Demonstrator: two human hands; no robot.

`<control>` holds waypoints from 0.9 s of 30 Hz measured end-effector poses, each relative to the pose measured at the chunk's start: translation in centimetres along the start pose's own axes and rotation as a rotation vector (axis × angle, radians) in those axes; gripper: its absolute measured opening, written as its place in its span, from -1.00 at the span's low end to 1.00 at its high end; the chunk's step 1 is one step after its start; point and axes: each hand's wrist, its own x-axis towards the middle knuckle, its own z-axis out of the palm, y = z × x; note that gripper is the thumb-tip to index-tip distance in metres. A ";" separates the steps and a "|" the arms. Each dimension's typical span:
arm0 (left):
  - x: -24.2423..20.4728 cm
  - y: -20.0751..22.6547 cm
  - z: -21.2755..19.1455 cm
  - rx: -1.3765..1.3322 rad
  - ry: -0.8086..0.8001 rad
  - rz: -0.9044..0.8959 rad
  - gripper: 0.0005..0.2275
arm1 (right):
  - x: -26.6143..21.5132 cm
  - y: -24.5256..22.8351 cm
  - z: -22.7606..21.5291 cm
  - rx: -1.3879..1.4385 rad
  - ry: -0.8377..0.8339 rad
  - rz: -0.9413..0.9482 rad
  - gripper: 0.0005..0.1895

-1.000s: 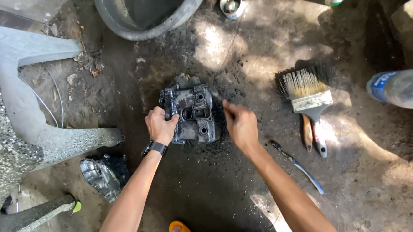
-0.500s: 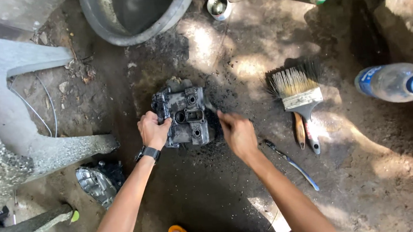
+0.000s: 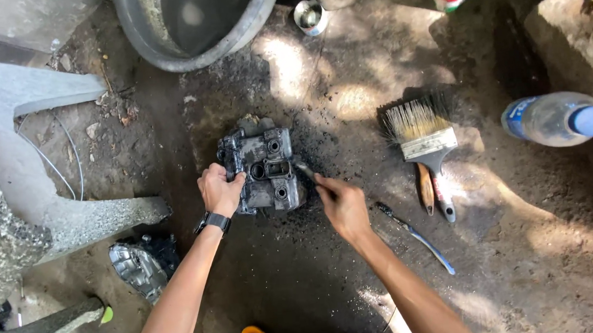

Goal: Cleaning a motorcycle engine cylinder head using a small brush and a scraper tool with a cleaning solution.

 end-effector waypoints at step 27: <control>0.0 0.5 0.1 0.031 -0.009 -0.002 -0.63 | 1.7 -2.5 -1.0 -0.074 -0.095 -0.040 -0.72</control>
